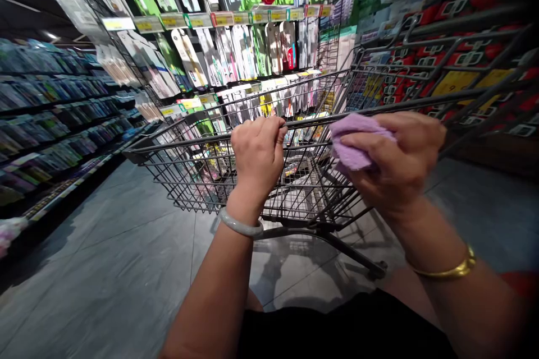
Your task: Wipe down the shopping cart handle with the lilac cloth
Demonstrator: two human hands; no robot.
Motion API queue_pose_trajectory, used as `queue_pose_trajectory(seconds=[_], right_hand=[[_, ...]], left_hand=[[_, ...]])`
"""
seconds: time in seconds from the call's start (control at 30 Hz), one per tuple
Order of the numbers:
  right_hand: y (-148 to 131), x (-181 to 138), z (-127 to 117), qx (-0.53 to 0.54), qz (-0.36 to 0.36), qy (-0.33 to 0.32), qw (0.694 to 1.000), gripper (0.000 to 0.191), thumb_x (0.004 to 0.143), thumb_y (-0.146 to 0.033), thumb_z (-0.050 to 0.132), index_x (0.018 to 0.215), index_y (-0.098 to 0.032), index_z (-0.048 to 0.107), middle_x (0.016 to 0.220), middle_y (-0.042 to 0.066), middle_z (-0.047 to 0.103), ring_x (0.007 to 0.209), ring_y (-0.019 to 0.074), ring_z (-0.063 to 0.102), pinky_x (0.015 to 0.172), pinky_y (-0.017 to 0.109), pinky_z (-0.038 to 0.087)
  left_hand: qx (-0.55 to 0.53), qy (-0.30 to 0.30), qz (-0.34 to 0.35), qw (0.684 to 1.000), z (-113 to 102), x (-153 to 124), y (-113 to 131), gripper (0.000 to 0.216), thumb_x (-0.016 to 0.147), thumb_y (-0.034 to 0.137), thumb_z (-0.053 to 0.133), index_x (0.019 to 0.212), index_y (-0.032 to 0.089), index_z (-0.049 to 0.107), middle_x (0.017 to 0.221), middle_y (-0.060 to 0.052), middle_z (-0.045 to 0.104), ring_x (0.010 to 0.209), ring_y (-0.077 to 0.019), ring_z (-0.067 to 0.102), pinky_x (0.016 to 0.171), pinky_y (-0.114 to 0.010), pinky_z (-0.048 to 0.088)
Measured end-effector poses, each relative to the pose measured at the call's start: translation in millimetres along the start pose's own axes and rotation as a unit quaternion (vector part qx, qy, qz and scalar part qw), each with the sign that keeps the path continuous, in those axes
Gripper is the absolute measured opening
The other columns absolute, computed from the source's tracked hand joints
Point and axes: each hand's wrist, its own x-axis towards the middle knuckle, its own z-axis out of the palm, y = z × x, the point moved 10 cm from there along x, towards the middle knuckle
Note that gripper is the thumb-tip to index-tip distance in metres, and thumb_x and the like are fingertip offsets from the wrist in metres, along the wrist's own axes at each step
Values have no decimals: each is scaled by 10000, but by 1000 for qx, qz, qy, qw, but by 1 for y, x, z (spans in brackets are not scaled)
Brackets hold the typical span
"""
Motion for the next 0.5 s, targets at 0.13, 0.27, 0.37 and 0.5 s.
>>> queue_pose_trajectory(seconds=[0.13, 0.27, 0.37, 0.5], right_hand=[[14, 1, -5, 25, 46, 6, 999, 312, 755, -442, 725, 1034, -307, 682, 1087, 34, 635, 1065, 249, 594, 957, 489, 441], [3, -3, 9, 10, 34, -33, 999, 269, 772, -366, 720, 1033, -328, 667, 1117, 22, 645, 1067, 240, 585, 944, 464, 425], [-5, -4, 10, -4, 0, -31, 1000, 257, 786, -329, 707, 1039, -341, 661, 1102, 15, 654, 1073, 241, 594, 945, 455, 430], [9, 2, -5, -7, 8, 6, 1000, 295, 738, -352, 751, 1025, -322, 686, 1090, 39, 656, 1050, 269, 610, 932, 483, 454]], left_hand=[[-2, 1, -1, 1000, 0, 0, 0, 230, 1011, 354, 430, 993, 243, 631, 896, -39, 668, 826, -217, 506, 785, -384, 294], [-7, 0, -4, 1000, 0, 1, -2, 233, 1010, 362, 422, 982, 250, 625, 884, -46, 665, 828, -227, 508, 785, -391, 292], [-14, -4, -6, 1000, 1, 1, -2, 239, 1010, 370, 412, 979, 254, 619, 887, -52, 664, 832, -231, 507, 787, -396, 289], [-17, -9, -9, 1000, 1, 0, -2, 239, 1012, 373, 408, 980, 259, 616, 894, -50, 664, 831, -226, 501, 789, -395, 283]])
